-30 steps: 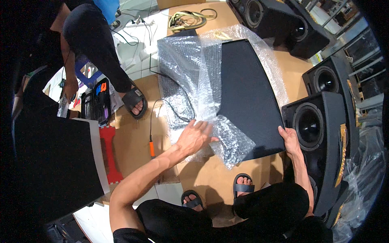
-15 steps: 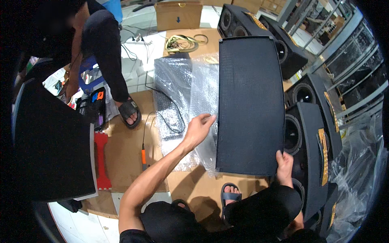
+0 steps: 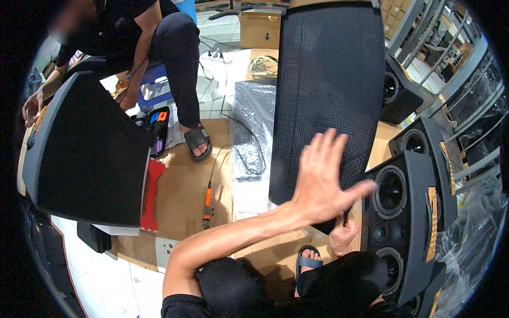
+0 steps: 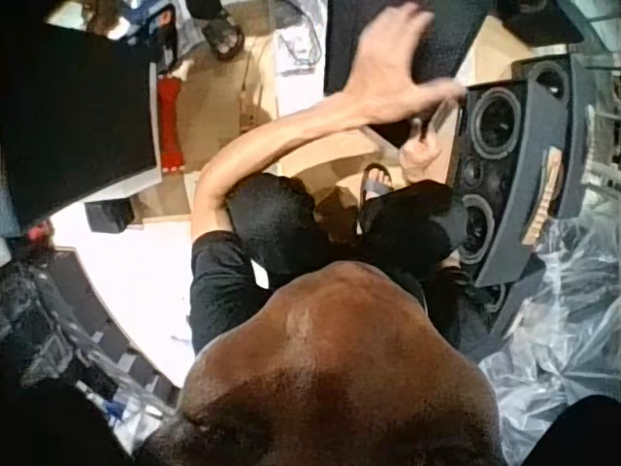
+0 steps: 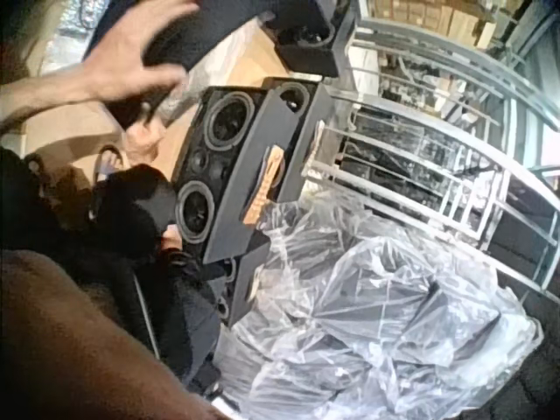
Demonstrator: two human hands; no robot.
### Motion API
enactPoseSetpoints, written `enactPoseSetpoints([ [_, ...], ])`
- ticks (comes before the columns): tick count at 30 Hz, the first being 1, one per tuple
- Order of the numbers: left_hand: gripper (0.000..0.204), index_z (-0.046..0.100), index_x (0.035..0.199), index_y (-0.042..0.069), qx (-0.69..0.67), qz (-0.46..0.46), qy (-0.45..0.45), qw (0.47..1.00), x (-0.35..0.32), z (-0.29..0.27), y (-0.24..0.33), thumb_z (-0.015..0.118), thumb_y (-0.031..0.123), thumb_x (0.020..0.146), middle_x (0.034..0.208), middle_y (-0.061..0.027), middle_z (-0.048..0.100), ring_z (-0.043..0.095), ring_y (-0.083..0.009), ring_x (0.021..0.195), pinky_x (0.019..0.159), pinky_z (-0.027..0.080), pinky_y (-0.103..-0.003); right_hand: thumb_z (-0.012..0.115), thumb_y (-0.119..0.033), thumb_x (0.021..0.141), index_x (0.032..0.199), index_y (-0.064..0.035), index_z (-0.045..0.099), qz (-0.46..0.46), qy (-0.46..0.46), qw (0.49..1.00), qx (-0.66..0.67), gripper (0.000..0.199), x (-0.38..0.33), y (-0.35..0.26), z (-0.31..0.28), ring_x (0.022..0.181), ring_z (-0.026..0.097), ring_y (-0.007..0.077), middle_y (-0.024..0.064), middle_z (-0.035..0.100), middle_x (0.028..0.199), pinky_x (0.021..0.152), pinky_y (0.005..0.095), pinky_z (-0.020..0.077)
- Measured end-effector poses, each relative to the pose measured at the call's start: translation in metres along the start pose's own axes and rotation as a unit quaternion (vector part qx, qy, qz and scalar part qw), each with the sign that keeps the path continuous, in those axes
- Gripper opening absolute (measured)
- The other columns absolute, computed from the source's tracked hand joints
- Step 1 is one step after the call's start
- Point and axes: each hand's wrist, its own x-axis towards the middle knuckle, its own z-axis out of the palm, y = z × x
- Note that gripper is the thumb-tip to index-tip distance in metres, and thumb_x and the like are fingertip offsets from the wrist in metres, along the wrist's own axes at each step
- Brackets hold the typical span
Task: The person uses a soldering iron to attach a black grille to a speaker unit. They then place the grille on the speaker and handle the speaker unit.
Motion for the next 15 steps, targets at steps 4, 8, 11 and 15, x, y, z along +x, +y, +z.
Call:
enactPoseSetpoints([
  [4,0.108,0.008,0.144,-0.009,0.012,-0.036,0.01,0.999,0.012,0.016,0.025,0.077,0.032,0.071,0.142,-0.0423,0.017,0.019,-0.0627,0.129,0.101,0.034,-0.061,0.065,-0.023,0.086,0.072,-0.0013,0.053,-0.194,0.059,0.979,0.003,0.028,0.015,-0.035,0.025,0.048,0.045,0.0238,0.011,0.048,0.059,0.045,0.0379,0.0326],
  [8,0.085,0.015,0.141,-0.009,0.095,0.012,0.093,0.991,0.016,0.009,-0.011,0.061,-0.003,0.07,0.131,-0.0394,0.038,0.044,-0.0504,0.12,0.099,0.043,-0.047,0.069,-0.021,0.082,0.073,-0.0003,0.054,-0.268,0.059,0.96,0.048,0.027,0.016,-0.068,0.044,0.049,0.049,0.0296,0.0129,0.051,0.061,0.046,0.0407,0.0362],
  [11,0.067,0.026,0.134,-0.002,-0.08,-0.064,0.156,0.982,0.026,-0.001,-0.015,0.054,-0.005,0.073,0.1,-0.0294,0.059,0.065,-0.0395,0.079,0.069,0.052,-0.042,0.069,-0.021,0.082,0.08,0.0028,0.056,-0.259,0.01,0.966,-0.019,0.027,0.019,-0.081,0.036,0.057,0.055,0.0361,0.0166,0.054,0.066,0.05,0.0417,0.0413],
  [15,0.061,0.033,0.13,0.001,-0.34,-0.161,0.139,0.916,0.023,-0.056,-0.051,0.047,-0.012,0.072,0.087,-0.0096,0.064,0.057,-0.009,0.066,0.053,0.044,-0.021,0.077,-0.036,0.075,0.088,0.0028,0.058,-0.263,-0.167,0.928,0.204,0.045,0.024,-0.096,0.032,0.066,0.063,0.0278,0.015,0.06,0.073,0.058,0.0344,0.0507],
])
